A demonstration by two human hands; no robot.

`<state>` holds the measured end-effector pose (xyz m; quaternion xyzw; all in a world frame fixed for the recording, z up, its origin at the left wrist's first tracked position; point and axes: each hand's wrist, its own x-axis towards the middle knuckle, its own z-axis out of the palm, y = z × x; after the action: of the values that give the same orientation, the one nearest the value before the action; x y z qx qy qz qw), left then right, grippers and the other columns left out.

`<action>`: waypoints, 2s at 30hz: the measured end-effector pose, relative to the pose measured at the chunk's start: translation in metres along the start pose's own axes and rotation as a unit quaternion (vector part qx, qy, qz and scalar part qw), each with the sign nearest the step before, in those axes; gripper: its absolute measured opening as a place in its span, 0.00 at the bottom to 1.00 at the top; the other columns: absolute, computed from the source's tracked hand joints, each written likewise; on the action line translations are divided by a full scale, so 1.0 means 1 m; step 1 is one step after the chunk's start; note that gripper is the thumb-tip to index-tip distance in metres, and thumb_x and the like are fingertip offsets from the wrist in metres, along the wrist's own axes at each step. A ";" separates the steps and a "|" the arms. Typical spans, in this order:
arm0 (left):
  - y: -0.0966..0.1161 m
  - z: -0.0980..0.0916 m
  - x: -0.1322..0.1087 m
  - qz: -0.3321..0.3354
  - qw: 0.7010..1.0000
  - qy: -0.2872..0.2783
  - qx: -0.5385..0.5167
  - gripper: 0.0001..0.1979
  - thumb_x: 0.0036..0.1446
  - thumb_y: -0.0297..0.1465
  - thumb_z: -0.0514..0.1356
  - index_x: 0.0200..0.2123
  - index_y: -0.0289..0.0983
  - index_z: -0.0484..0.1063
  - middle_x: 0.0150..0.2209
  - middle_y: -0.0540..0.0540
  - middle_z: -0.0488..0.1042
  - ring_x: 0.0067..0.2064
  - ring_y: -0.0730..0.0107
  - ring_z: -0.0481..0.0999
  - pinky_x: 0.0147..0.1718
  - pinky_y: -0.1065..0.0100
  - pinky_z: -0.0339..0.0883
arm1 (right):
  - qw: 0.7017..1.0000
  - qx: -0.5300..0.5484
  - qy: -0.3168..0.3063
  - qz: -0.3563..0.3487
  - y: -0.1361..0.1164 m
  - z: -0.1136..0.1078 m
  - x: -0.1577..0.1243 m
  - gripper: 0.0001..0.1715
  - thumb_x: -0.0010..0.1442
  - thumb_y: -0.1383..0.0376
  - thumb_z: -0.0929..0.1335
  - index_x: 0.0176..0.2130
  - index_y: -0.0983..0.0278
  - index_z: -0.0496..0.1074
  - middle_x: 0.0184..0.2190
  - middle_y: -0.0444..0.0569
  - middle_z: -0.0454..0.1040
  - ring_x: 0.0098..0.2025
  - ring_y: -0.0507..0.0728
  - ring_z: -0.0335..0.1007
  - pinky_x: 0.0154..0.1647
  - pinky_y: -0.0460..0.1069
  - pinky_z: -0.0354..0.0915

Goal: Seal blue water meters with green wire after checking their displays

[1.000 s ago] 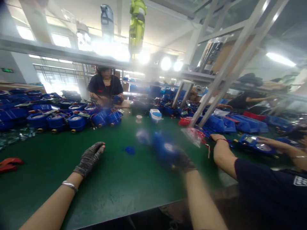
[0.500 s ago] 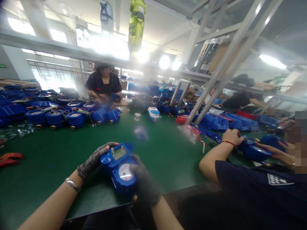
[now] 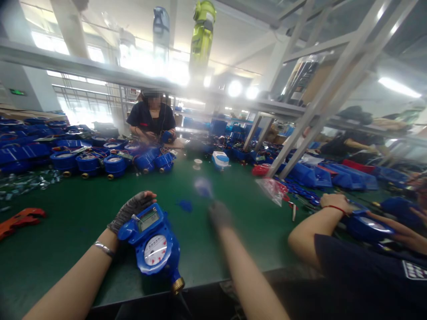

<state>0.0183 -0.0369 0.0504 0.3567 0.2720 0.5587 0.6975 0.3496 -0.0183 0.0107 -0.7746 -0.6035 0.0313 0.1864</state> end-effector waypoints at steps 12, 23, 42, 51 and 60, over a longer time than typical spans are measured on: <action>0.019 0.029 -0.025 0.060 0.990 -0.090 0.095 0.11 0.57 0.34 0.62 0.37 0.32 0.79 0.43 0.37 0.80 0.49 0.53 0.76 0.51 0.57 0.67 | 0.972 -0.121 -0.030 -0.201 -0.063 0.021 0.000 0.14 0.67 0.66 0.62 0.40 0.69 0.76 0.38 0.58 0.76 0.41 0.58 0.72 0.41 0.47 0.62; 0.008 0.029 -0.021 0.049 0.984 -0.118 0.127 0.11 0.57 0.33 0.61 0.38 0.33 0.79 0.49 0.36 0.78 0.55 0.48 0.72 0.55 0.55 0.63 | 0.959 -0.184 -0.053 -0.210 -0.045 -0.001 -0.001 0.17 0.68 0.69 0.59 0.43 0.69 0.76 0.42 0.60 0.76 0.43 0.58 0.72 0.43 0.47 0.63; 0.009 0.029 -0.021 0.033 0.986 -0.118 0.114 0.10 0.56 0.34 0.63 0.38 0.34 0.79 0.49 0.36 0.78 0.55 0.48 0.73 0.54 0.54 0.65 | 0.980 -0.068 -0.032 -0.184 0.005 0.000 -0.036 0.17 0.68 0.63 0.60 0.44 0.63 0.77 0.39 0.49 0.78 0.41 0.55 0.72 0.41 0.46 0.64; 0.008 0.027 -0.022 0.036 0.984 -0.121 0.124 0.10 0.57 0.33 0.62 0.39 0.35 0.79 0.50 0.37 0.78 0.56 0.47 0.72 0.54 0.54 0.66 | 0.981 -0.104 0.034 -0.162 0.001 0.003 -0.045 0.14 0.65 0.66 0.63 0.40 0.65 0.78 0.37 0.54 0.75 0.43 0.59 0.67 0.45 0.49 0.58; 0.009 0.029 -0.023 0.045 0.983 -0.118 0.133 0.10 0.57 0.33 0.62 0.38 0.34 0.79 0.50 0.36 0.77 0.56 0.46 0.72 0.55 0.52 0.65 | 0.980 -0.085 0.012 -0.181 0.005 0.002 -0.041 0.14 0.65 0.67 0.62 0.39 0.66 0.77 0.38 0.55 0.76 0.43 0.59 0.68 0.45 0.49 0.58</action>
<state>0.0303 -0.0635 0.0744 0.5214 0.2431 0.5020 0.6458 0.3423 -0.0574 0.0000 -0.6662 -0.7316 -0.0636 0.1299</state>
